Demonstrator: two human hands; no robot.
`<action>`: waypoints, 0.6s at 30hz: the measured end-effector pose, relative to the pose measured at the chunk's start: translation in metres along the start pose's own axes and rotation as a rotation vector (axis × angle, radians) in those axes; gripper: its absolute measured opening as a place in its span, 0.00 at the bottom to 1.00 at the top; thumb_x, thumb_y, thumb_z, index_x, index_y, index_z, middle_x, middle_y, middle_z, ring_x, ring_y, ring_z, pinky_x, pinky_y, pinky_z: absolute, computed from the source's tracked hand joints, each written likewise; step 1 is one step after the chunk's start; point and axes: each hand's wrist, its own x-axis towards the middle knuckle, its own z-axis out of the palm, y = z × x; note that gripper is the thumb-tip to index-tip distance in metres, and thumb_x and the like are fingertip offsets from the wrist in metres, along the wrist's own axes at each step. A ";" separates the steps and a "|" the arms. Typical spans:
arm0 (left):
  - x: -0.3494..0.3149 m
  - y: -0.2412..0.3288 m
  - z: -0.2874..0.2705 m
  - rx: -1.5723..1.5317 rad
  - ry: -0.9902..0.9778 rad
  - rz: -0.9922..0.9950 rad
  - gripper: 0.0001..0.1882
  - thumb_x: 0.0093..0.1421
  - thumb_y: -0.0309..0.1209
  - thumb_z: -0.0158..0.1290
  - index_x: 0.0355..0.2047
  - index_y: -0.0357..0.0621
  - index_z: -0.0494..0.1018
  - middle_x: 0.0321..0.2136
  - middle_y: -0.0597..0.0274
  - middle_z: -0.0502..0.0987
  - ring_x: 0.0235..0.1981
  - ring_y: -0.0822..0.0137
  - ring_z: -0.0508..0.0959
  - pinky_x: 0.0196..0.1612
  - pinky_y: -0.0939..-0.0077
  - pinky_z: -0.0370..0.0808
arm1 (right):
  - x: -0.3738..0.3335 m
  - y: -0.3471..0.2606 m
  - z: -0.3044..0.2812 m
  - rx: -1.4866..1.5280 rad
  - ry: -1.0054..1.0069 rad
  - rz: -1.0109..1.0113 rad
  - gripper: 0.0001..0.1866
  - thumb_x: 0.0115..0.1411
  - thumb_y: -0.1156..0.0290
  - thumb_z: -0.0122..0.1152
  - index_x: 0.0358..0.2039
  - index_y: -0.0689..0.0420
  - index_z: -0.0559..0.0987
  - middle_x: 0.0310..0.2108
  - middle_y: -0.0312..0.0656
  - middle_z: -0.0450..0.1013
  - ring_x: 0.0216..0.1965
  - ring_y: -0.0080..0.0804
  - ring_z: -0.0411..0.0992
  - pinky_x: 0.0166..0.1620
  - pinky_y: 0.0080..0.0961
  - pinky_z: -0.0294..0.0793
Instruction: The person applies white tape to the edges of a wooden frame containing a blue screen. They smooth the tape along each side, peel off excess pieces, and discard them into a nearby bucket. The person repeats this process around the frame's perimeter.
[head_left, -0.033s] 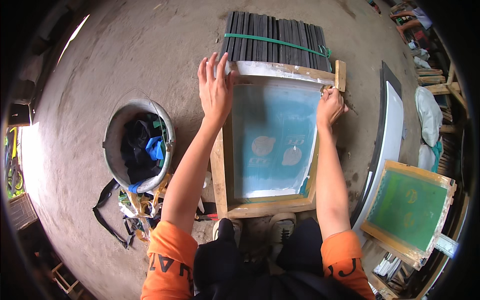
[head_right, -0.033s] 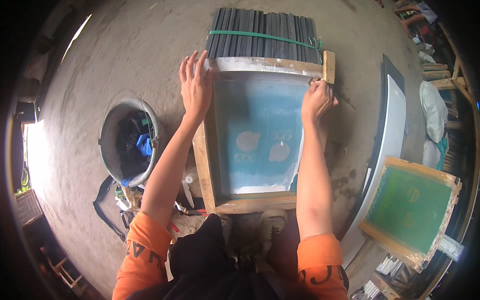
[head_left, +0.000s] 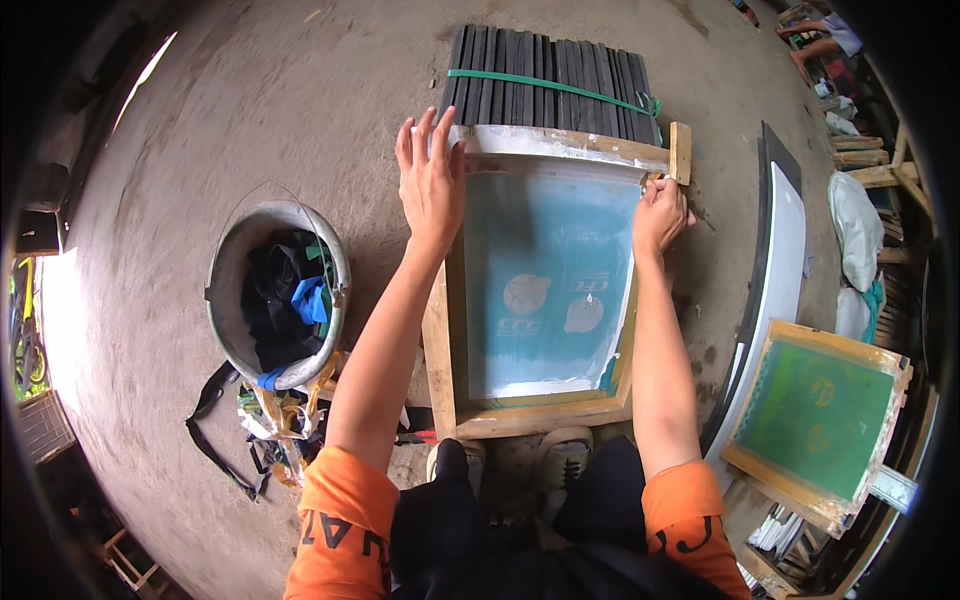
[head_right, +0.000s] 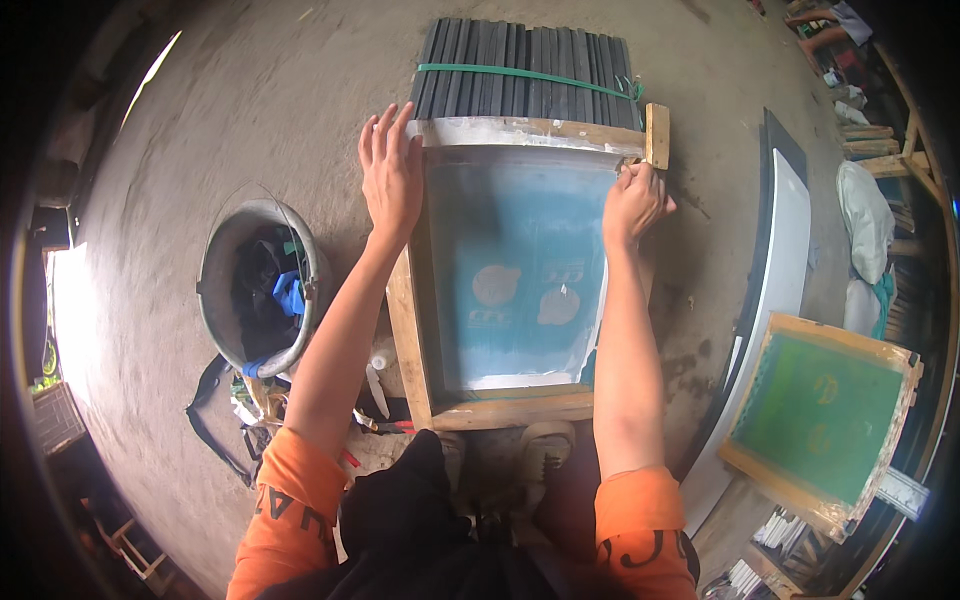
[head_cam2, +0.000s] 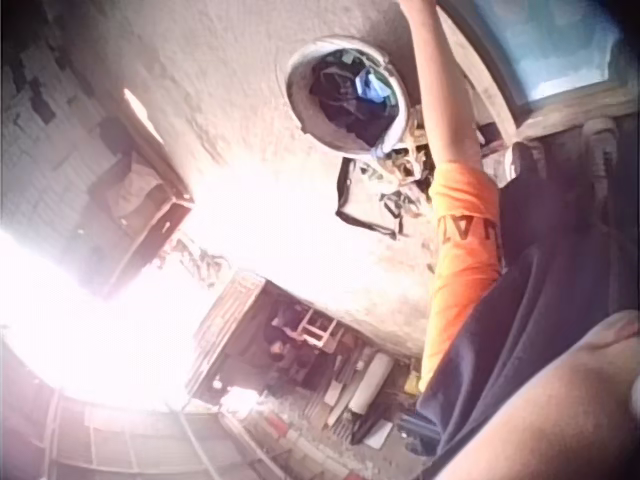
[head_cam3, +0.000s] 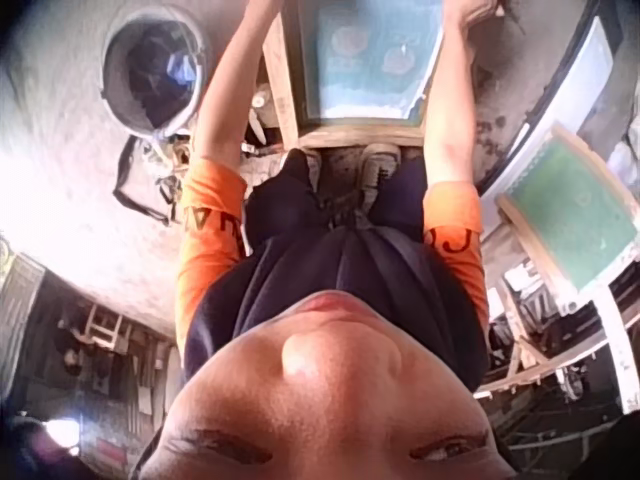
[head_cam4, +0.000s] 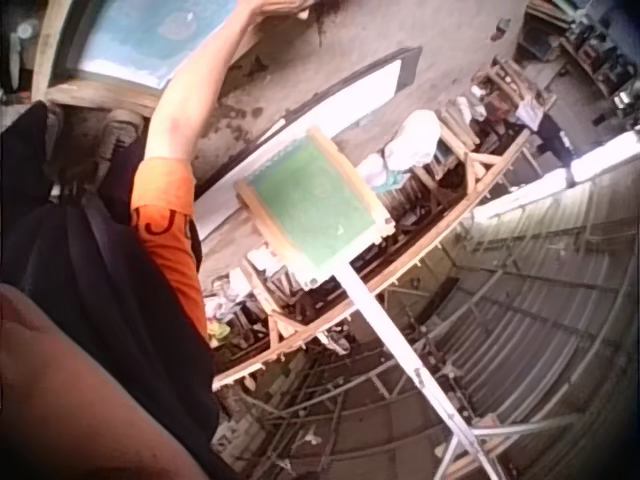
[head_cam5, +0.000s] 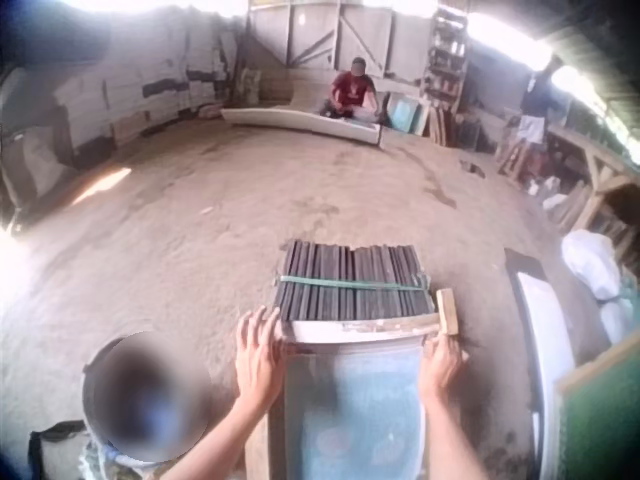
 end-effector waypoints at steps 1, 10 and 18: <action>0.001 -0.004 0.002 -0.045 0.019 -0.042 0.22 0.58 0.28 0.51 0.53 0.48 0.65 0.54 0.55 0.65 0.56 0.50 0.63 0.56 0.61 0.64 | -0.001 -0.001 0.001 0.009 0.016 -0.006 0.05 0.53 0.70 0.59 0.27 0.53 0.72 0.24 0.34 0.71 0.33 0.34 0.70 0.40 0.35 0.59; 0.005 -0.016 0.009 -0.397 0.030 -0.538 0.28 0.55 0.38 0.57 0.54 0.42 0.65 0.53 0.46 0.66 0.53 0.51 0.69 0.55 0.63 0.66 | -0.025 -0.025 -0.012 0.158 0.070 -0.026 0.07 0.55 0.72 0.58 0.26 0.53 0.68 0.23 0.33 0.68 0.31 0.35 0.67 0.40 0.35 0.57; 0.017 -0.012 0.024 -0.329 -0.057 -0.391 0.27 0.55 0.41 0.57 0.52 0.40 0.66 0.45 0.47 0.71 0.48 0.49 0.67 0.53 0.59 0.64 | -0.018 -0.015 -0.041 0.253 -0.052 0.057 0.06 0.57 0.73 0.56 0.28 0.59 0.69 0.26 0.45 0.69 0.33 0.46 0.67 0.35 0.42 0.64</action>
